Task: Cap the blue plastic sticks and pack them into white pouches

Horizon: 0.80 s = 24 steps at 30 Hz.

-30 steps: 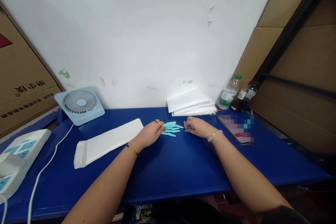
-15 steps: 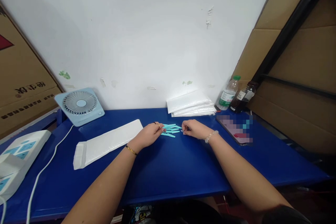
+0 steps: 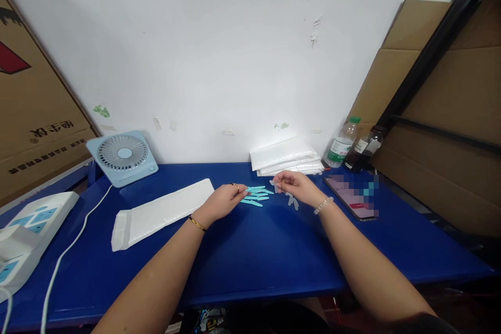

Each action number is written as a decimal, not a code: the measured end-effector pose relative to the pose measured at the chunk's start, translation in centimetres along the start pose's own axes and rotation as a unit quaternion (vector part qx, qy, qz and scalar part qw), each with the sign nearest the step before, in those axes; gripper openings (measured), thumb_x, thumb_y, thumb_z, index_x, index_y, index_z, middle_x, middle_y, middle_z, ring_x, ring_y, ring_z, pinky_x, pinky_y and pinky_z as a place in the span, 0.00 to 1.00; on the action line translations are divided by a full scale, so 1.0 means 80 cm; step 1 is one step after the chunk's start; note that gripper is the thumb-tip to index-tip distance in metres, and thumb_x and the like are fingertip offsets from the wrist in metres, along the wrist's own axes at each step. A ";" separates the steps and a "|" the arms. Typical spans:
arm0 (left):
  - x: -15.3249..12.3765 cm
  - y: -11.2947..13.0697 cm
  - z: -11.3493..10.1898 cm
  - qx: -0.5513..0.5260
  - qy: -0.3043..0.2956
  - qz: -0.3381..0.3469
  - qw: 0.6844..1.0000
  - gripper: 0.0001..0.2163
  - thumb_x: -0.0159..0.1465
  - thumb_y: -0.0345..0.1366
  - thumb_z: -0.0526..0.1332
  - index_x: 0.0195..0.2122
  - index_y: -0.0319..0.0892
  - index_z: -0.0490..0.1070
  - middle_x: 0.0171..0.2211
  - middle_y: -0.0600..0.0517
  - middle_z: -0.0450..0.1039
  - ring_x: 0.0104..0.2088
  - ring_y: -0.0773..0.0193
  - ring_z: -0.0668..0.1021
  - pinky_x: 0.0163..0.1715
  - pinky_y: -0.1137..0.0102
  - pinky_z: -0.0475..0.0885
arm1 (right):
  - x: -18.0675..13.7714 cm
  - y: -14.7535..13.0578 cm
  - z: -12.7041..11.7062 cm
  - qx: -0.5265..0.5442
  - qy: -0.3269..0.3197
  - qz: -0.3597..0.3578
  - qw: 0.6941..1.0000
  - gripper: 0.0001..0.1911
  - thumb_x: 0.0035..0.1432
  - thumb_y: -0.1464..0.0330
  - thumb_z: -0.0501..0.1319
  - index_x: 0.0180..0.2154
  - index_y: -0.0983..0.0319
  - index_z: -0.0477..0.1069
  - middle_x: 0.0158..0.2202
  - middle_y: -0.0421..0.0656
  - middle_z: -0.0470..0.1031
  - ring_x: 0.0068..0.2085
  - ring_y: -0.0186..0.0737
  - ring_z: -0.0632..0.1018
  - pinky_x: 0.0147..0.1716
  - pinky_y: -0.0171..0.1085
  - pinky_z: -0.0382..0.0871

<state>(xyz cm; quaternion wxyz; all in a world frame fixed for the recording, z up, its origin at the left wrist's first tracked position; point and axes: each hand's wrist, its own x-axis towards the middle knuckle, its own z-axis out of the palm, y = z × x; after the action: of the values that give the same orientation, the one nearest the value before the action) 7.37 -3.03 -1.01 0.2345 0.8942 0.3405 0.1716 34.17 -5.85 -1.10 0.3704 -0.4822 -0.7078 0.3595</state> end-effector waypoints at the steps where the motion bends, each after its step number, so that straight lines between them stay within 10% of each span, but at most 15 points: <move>1: 0.000 0.000 0.000 0.000 0.001 0.003 1.000 0.19 0.68 0.47 0.43 0.37 0.45 0.70 0.33 0.52 0.72 0.34 0.62 0.72 0.36 0.71 0.65 | -0.001 -0.002 0.001 -0.008 0.004 -0.005 1.000 0.17 0.55 0.57 0.60 0.40 0.63 0.70 0.30 0.42 0.74 0.32 0.37 0.76 0.33 0.36 0.69; 17: 0.001 -0.003 0.007 0.007 -0.019 0.025 0.999 0.19 0.68 0.47 0.45 0.33 0.42 0.70 0.30 0.52 0.72 0.30 0.65 0.71 0.32 0.73 0.63 | -0.003 -0.015 0.019 -0.100 0.001 -0.074 0.992 0.10 0.56 0.63 0.61 0.37 0.60 0.77 0.36 0.43 0.77 0.36 0.39 0.75 0.33 0.35 0.67; 24: -0.003 0.017 0.021 0.057 -0.090 0.035 0.994 0.20 0.66 0.49 0.49 0.27 0.41 0.71 0.23 0.53 0.69 0.26 0.66 0.69 0.26 0.73 0.59 | -0.006 -0.020 0.029 -0.154 -0.126 -0.065 0.978 0.07 0.53 0.65 0.64 0.34 0.60 0.78 0.32 0.42 0.77 0.33 0.37 0.75 0.33 0.33 0.66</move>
<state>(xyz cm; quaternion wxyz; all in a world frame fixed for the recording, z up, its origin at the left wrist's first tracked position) 8.66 -4.59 -1.71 0.2067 0.9292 0.2961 0.0793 31.63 -7.06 -0.86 0.2229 -0.4370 -0.8255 0.2792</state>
